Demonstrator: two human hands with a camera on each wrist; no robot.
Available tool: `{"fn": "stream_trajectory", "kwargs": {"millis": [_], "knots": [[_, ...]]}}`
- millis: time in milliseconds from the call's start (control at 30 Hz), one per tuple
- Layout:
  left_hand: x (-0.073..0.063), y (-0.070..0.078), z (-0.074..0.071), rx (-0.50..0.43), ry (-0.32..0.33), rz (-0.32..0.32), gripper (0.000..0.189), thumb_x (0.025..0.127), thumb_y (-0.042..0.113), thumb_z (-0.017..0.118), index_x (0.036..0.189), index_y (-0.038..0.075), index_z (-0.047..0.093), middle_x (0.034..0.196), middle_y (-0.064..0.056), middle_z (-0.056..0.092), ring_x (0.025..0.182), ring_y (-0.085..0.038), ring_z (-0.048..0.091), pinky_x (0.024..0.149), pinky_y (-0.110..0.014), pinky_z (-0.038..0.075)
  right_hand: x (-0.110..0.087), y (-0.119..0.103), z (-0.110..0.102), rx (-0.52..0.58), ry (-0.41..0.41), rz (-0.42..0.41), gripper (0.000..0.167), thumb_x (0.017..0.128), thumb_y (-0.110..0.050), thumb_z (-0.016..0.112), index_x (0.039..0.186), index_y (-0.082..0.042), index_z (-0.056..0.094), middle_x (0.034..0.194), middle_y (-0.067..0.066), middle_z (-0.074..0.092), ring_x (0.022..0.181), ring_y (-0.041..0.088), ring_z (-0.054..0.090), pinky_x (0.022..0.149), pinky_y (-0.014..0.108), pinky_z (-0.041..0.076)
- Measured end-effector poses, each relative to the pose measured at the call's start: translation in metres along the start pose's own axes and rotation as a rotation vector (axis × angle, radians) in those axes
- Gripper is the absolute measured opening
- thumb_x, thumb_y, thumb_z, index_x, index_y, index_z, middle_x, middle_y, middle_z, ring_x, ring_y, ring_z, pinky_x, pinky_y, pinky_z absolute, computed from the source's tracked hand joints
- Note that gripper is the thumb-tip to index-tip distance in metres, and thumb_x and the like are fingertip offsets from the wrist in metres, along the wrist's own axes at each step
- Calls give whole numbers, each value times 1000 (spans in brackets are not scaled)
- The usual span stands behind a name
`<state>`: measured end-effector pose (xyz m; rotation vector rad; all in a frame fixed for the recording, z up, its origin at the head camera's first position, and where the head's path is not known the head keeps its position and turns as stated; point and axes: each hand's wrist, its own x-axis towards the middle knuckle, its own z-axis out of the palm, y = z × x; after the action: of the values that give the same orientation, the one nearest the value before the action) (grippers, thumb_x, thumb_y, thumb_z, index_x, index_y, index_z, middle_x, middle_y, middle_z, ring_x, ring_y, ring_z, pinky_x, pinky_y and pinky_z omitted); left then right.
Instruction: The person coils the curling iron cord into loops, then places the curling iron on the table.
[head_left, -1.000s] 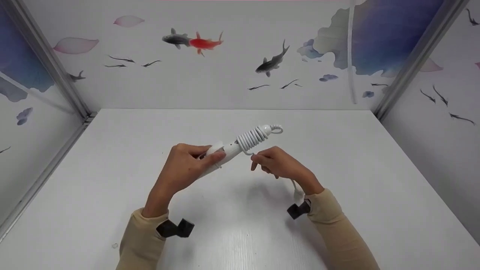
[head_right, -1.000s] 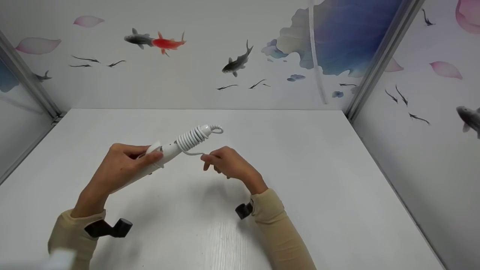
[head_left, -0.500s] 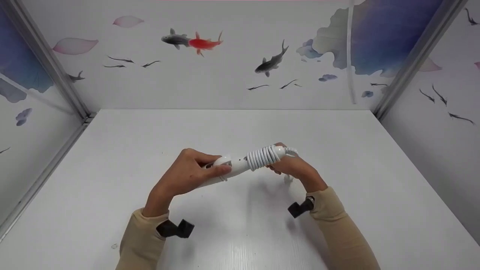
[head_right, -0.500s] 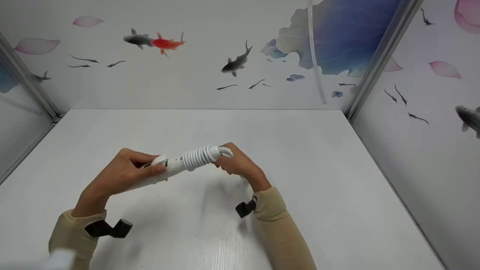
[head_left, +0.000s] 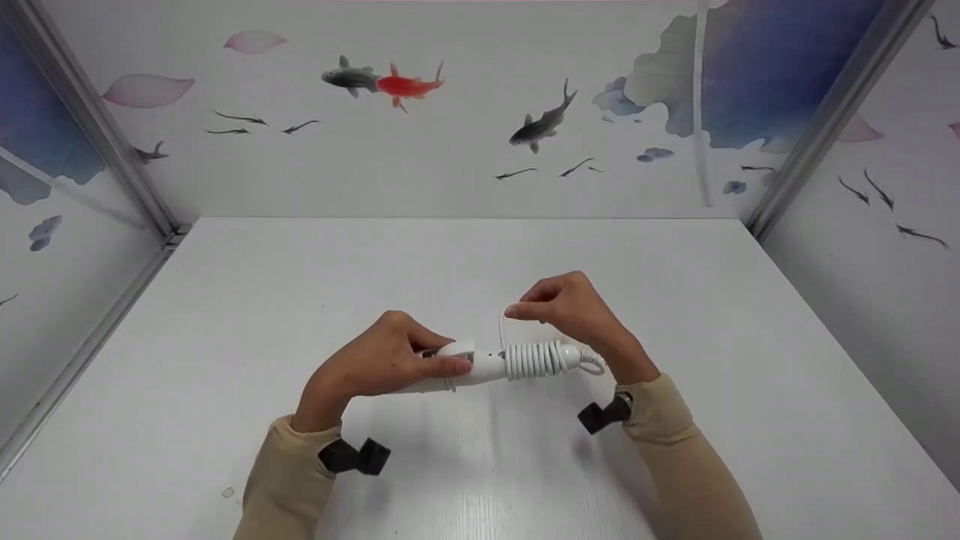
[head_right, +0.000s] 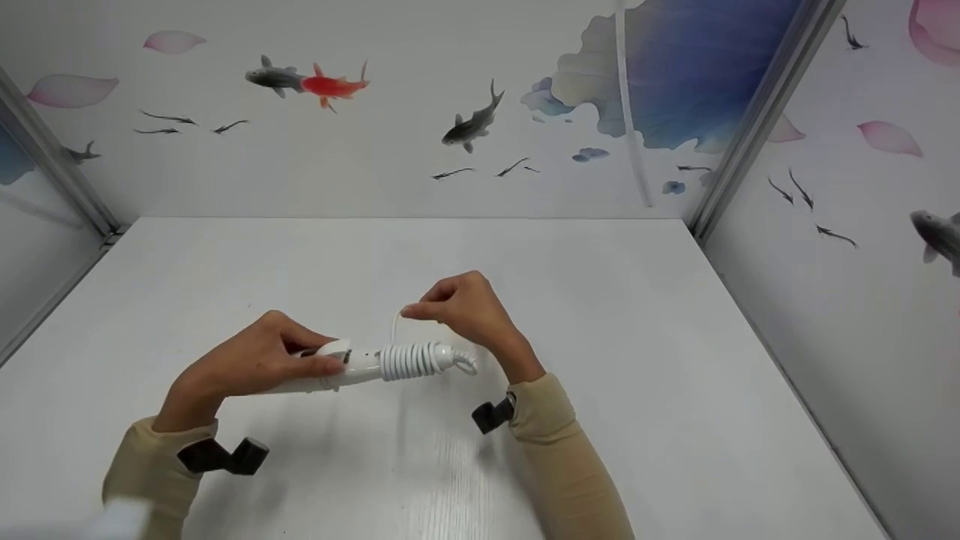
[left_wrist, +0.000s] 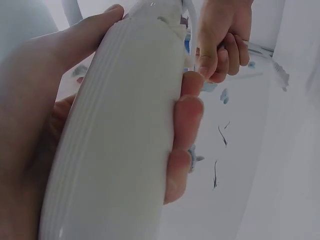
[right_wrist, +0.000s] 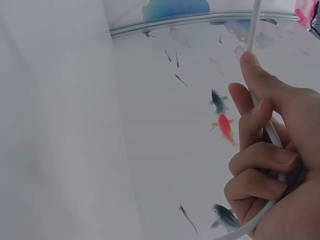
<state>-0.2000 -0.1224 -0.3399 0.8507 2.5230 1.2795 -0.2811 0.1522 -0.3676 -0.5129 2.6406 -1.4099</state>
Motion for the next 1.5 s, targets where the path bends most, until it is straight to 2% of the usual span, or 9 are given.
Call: {"fn": "stream_trajectory", "kwargs": {"millis": [200, 467, 567, 800, 967, 1100, 1233, 1367, 1500], "knots": [[1, 0, 5, 53, -67, -25, 23, 87, 43, 75, 93, 22, 83, 75, 6, 74, 64, -7, 58, 61, -23, 47, -8, -9, -10, -22, -17, -24, 21, 78, -34, 86, 83, -15, 80, 80, 1, 72, 75, 17, 56, 68, 32, 47], [4, -1, 11, 95, -79, -135, 28, 86, 48, 74, 86, 21, 83, 72, 8, 73, 66, -8, 58, 61, -28, 48, -21, -26, -16, -85, 16, -103, 16, 79, -30, 85, 83, -16, 80, 76, 1, 70, 70, 18, 52, 61, 27, 43], [5, -2, 12, 96, -86, -149, 29, 87, 49, 73, 83, 22, 82, 70, 7, 72, 66, -9, 58, 61, -28, 48, -29, -34, -16, -117, 14, -140, 14, 80, -29, 84, 83, -16, 79, 76, 0, 70, 68, 17, 51, 60, 26, 43], [4, -4, 9, 74, -32, -221, 33, 87, 51, 72, 93, 20, 83, 77, 5, 74, 71, -12, 61, 66, -30, 50, -46, -52, -15, -134, 63, -237, 6, 82, -22, 82, 82, -17, 79, 73, -2, 68, 62, 15, 47, 57, 22, 40], [3, -4, 7, 96, 0, -236, 37, 88, 51, 72, 98, 17, 82, 80, 3, 75, 72, -13, 62, 66, -30, 51, -50, -59, -13, -124, 70, -272, 7, 85, -22, 81, 85, -15, 79, 75, -3, 70, 63, 16, 47, 58, 22, 38], [6, -2, 9, 138, 80, -269, 40, 88, 51, 72, 104, 15, 81, 86, 0, 76, 72, -13, 63, 66, -28, 50, -49, -61, -11, -112, 59, -295, 6, 86, -21, 80, 87, -15, 80, 78, -2, 71, 63, 16, 48, 58, 22, 41], [9, 0, 11, 169, 218, -317, 45, 87, 52, 72, 110, 13, 79, 93, -3, 76, 74, -14, 61, 64, -27, 48, -48, -61, -9, -107, 52, -304, 10, 91, -21, 74, 94, -12, 79, 79, 0, 69, 63, 16, 49, 57, 22, 41], [11, 0, 11, 182, 368, -350, 47, 88, 51, 71, 113, 11, 78, 96, -6, 76, 76, -17, 63, 63, -28, 48, -48, -60, -8, -96, 44, -286, 17, 98, -22, 66, 102, -10, 77, 77, 1, 60, 62, 12, 45, 57, 22, 37], [10, 0, 11, 171, 463, -378, 53, 89, 53, 70, 119, 9, 75, 104, -11, 76, 84, -21, 66, 68, -32, 52, -47, -59, -7, -72, 20, -291, 20, 102, -22, 60, 105, -9, 75, 76, 2, 56, 60, 10, 40, 57, 23, 35]]}}
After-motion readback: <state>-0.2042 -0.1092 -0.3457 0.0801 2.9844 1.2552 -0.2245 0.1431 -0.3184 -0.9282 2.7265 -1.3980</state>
